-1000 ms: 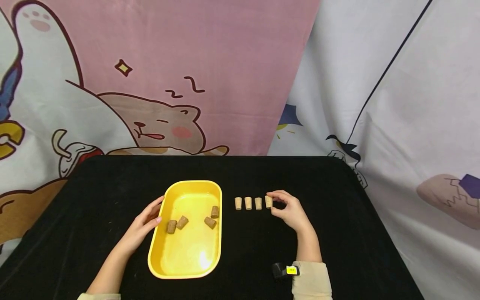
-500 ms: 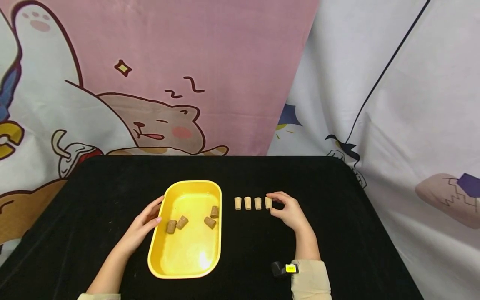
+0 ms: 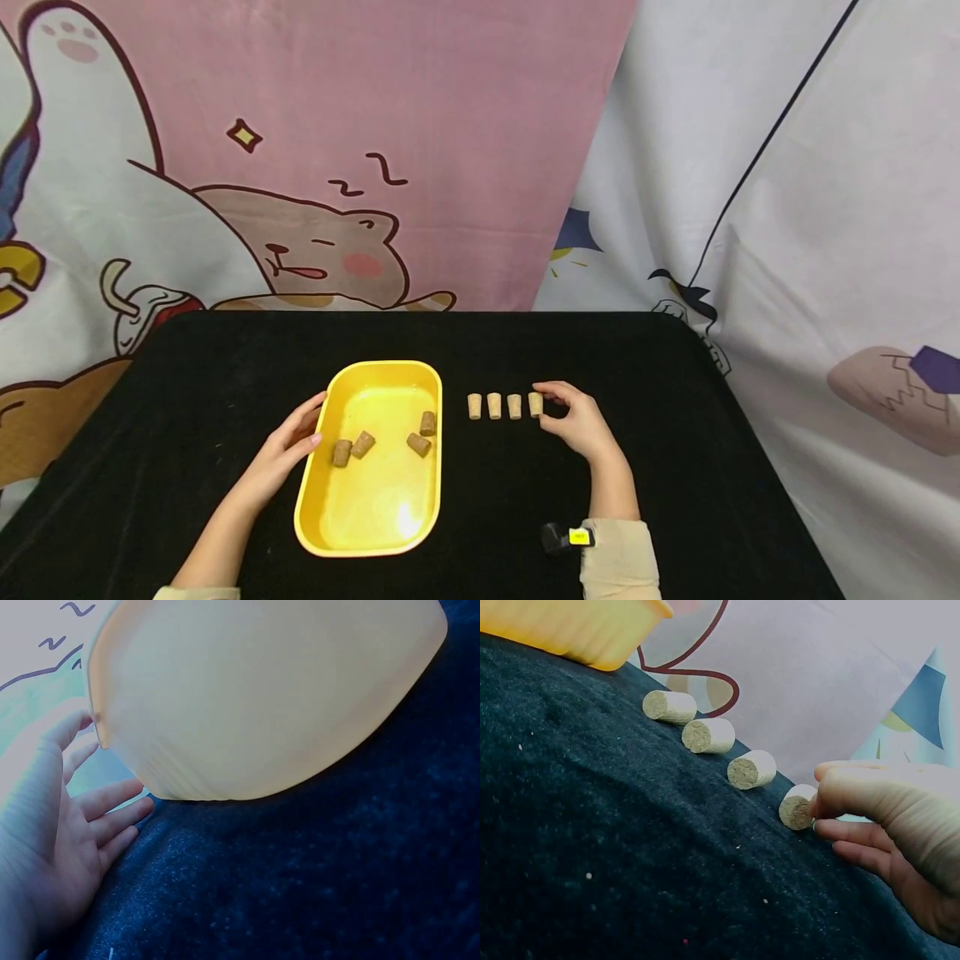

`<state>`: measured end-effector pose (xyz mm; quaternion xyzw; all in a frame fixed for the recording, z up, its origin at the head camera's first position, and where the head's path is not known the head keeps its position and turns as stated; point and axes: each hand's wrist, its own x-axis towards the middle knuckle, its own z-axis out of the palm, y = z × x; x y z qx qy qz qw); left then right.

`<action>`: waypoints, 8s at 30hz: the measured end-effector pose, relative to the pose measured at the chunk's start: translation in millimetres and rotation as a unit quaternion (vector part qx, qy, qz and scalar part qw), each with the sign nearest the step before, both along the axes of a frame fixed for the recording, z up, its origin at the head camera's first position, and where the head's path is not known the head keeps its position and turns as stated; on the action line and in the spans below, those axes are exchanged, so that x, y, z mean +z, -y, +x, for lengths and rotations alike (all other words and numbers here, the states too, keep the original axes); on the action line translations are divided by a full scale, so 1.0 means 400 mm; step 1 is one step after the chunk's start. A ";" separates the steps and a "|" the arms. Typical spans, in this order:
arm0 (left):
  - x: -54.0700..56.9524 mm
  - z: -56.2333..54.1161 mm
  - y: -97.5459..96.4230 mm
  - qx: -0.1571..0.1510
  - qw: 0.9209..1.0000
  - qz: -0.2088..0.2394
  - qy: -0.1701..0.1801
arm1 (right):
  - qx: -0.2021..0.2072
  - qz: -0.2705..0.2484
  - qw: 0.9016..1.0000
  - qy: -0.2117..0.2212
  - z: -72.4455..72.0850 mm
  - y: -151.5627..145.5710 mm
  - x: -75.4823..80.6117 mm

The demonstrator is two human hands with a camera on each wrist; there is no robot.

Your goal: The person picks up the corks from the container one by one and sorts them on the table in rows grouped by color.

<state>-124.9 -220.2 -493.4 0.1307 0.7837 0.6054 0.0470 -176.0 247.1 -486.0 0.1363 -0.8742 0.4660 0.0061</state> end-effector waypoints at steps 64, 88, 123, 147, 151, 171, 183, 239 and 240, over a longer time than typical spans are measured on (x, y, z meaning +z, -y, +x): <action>0.003 0.001 0.000 -0.005 1.000 0.006 0.000 | 0.204 0.179 0.957 -0.106 0.100 0.590 0.153; 0.001 0.002 0.000 -0.010 1.000 0.010 -0.005 | 0.242 0.253 0.937 -0.023 0.038 0.663 0.089; -0.004 -0.001 0.001 -0.011 1.000 0.018 0.003 | 0.224 0.189 0.953 -0.074 0.036 0.636 0.109; 0.000 0.004 -0.004 -0.004 1.000 0.017 -0.001 | 0.163 0.022 0.979 -0.121 0.095 0.542 0.198; 0.001 0.003 -0.004 -0.001 1.000 0.013 0.003 | 0.157 0.010 0.978 -0.135 0.106 0.515 0.215; 0.005 0.003 -0.003 0.001 1.000 0.009 0.006 | 0.107 0.010 0.985 -0.138 0.131 0.330 0.185; 0.006 0.002 -0.005 0.007 1.000 0.002 0.008 | 0.049 0.010 0.993 -0.102 0.115 0.235 0.113; 0.003 -0.001 0.002 0.003 1.000 -0.001 0.005 | 0.049 0.084 0.993 -0.061 0.100 0.210 0.027; 0.002 0.000 0.002 0.003 1.000 -0.001 0.005 | 0.047 0.081 0.993 -0.069 0.101 0.213 0.031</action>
